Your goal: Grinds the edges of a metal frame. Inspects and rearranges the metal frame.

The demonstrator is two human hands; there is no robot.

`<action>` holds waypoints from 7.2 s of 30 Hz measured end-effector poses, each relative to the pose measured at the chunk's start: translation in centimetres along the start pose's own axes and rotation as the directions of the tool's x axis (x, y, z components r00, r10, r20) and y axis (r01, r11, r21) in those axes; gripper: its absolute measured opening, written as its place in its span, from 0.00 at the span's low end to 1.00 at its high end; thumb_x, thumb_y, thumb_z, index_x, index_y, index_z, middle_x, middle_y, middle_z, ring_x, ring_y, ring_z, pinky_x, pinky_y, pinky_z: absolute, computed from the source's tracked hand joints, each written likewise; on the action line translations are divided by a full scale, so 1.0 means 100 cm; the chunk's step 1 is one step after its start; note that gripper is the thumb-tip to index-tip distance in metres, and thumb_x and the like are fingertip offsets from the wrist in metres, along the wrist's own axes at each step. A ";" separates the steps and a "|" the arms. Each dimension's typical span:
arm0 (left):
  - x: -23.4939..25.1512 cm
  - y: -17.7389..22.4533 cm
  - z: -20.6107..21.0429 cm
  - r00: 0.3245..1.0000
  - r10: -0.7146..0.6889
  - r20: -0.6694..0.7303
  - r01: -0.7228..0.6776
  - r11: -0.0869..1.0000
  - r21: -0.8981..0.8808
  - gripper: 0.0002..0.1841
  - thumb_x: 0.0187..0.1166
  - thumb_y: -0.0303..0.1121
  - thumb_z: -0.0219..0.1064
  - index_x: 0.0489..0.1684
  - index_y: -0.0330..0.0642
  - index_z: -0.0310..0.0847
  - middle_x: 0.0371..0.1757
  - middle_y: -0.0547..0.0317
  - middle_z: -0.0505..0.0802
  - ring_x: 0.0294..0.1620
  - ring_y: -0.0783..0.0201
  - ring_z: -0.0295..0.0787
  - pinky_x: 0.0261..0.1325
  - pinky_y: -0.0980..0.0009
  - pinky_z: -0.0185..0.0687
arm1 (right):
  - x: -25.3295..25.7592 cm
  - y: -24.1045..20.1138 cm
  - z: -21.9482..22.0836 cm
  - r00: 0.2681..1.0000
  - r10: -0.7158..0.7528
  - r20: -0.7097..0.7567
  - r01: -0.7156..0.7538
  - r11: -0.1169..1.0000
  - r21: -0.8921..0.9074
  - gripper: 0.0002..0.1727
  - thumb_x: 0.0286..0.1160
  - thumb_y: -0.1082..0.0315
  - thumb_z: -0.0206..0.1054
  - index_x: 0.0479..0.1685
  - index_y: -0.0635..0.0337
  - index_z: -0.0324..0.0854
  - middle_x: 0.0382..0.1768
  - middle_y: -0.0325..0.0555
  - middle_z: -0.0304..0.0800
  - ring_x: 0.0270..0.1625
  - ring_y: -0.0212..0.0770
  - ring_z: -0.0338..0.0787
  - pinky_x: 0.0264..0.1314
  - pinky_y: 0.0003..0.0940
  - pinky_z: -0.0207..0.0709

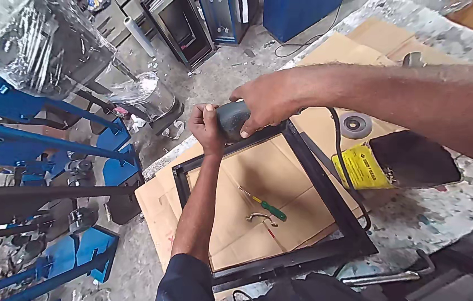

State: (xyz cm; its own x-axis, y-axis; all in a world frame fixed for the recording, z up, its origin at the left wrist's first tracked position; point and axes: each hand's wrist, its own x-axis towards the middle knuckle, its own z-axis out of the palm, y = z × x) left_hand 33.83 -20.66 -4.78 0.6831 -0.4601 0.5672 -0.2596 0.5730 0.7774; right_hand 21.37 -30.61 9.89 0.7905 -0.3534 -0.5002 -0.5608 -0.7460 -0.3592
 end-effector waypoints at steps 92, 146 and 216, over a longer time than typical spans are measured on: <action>-0.019 -0.061 0.173 0.994 0.033 0.104 -0.023 0.995 -0.101 0.15 0.87 0.39 0.57 0.31 0.41 0.80 0.23 0.62 0.88 0.25 0.70 0.87 0.32 0.69 0.87 | -0.057 0.160 -0.038 0.996 0.093 -0.003 -0.093 0.995 0.031 0.24 0.76 0.41 0.73 0.32 0.54 0.87 0.20 0.42 0.88 0.15 0.37 0.77 0.22 0.38 0.72; -0.022 -0.072 0.173 0.997 0.026 0.068 -0.024 0.999 -0.035 0.15 0.85 0.39 0.58 0.27 0.43 0.78 0.22 0.63 0.86 0.25 0.69 0.85 0.32 0.69 0.85 | -0.035 0.171 -0.033 0.998 0.065 -0.012 -0.065 0.998 0.007 0.20 0.69 0.52 0.82 0.50 0.56 0.87 0.20 0.45 0.82 0.17 0.40 0.76 0.22 0.42 0.73; -0.018 -0.056 0.172 0.999 0.001 0.044 0.002 0.998 -0.067 0.13 0.85 0.34 0.55 0.28 0.42 0.78 0.21 0.62 0.85 0.23 0.68 0.85 0.31 0.68 0.86 | -0.037 0.161 -0.039 0.998 0.050 -0.030 -0.050 0.999 0.000 0.32 0.66 0.44 0.82 0.64 0.54 0.81 0.20 0.43 0.83 0.16 0.39 0.79 0.21 0.40 0.76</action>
State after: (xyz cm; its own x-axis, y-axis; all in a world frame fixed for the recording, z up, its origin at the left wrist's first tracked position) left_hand 22.34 -34.75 -5.49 0.6518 -0.4891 0.5796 -0.2120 0.6163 0.7584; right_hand 10.43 -43.53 9.02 0.7686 -0.4070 -0.4935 -0.5995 -0.7275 -0.3337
